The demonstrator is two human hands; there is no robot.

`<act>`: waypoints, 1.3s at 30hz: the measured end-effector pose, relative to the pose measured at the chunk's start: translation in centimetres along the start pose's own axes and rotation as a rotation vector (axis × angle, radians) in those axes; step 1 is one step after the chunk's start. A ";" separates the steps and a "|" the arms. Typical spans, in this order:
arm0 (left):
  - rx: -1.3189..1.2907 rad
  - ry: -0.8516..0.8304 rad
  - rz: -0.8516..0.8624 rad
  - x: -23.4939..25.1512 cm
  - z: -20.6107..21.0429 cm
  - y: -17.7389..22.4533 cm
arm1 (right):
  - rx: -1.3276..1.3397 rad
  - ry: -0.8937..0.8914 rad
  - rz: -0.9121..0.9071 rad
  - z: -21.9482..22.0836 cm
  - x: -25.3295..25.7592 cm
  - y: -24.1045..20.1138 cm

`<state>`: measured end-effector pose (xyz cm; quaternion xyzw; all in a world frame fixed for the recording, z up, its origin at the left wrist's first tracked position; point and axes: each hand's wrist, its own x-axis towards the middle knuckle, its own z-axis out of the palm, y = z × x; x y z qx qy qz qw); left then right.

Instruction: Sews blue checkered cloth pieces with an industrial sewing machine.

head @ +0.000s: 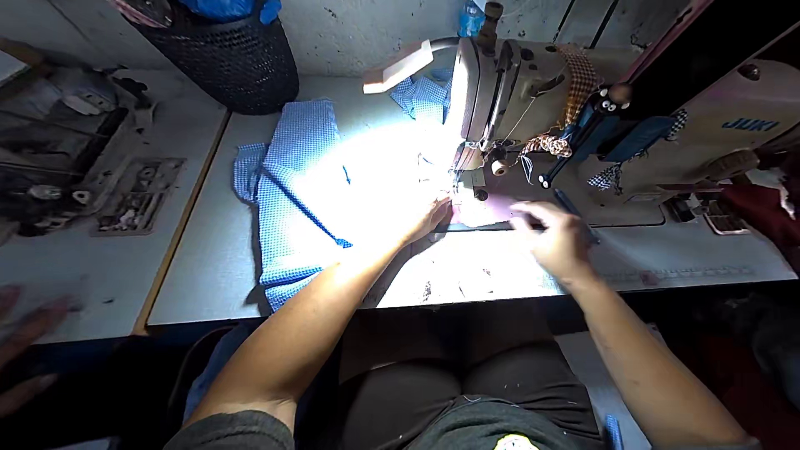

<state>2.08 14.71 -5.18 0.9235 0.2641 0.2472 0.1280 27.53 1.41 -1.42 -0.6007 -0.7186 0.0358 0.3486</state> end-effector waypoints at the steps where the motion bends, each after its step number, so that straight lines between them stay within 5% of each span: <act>1: 0.008 -0.007 -0.002 0.2 0.0 -0.2 | -0.076 0.063 0.065 -1.7 -0.5 1.4; 5: 0.062 -0.009 -0.021 0.8 -0.7 0.3 | -0.352 0.287 0.257 -7.3 -1.9 7.9; 11: 0.071 0.027 0.003 1.3 0.0 -1.3 | -0.441 0.264 0.230 -8.2 -3.6 12.7; 39: 0.108 0.041 -0.026 1.8 -0.1 -2.3 | -0.515 0.335 0.256 -6.1 -4.2 12.8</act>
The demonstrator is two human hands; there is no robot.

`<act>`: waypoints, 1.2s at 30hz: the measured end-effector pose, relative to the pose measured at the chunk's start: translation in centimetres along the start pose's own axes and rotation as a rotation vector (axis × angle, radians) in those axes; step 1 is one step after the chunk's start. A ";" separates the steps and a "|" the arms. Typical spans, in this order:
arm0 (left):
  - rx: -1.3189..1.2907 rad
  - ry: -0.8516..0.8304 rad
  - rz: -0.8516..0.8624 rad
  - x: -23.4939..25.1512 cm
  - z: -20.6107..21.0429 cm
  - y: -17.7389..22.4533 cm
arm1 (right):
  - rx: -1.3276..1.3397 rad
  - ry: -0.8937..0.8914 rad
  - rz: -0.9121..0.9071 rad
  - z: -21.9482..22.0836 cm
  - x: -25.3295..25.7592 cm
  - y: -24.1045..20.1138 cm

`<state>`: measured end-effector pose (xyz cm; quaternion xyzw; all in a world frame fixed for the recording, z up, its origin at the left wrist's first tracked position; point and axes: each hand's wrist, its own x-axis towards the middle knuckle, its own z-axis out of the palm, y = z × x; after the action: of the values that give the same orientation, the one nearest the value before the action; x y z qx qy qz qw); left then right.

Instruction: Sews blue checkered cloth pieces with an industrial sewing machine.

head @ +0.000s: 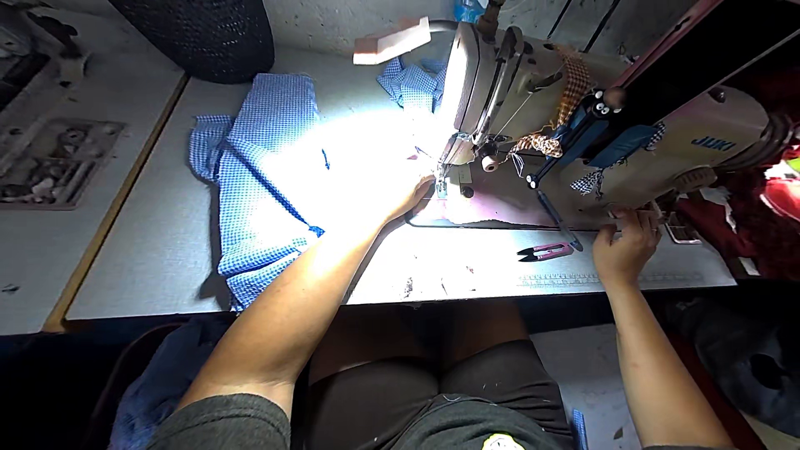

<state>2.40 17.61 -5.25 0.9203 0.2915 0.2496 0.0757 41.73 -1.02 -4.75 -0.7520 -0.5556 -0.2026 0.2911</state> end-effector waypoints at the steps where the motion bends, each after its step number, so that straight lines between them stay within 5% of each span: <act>1: -0.007 0.015 0.016 -0.1 0.1 -0.1 | -0.005 0.001 -0.002 0.1 0.1 0.0; 25: -0.035 0.006 0.074 -0.3 -1.0 0.2 | -0.002 0.104 0.034 -0.2 -0.4 0.0; 36: 0.070 -0.134 -0.122 2.8 -2.6 0.2 | 0.033 0.153 0.045 0.0 -0.5 -0.1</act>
<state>3.14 19.08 -1.77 0.9176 0.3497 0.1721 0.0777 41.45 -1.34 -5.09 -0.7416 -0.5181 -0.2436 0.3497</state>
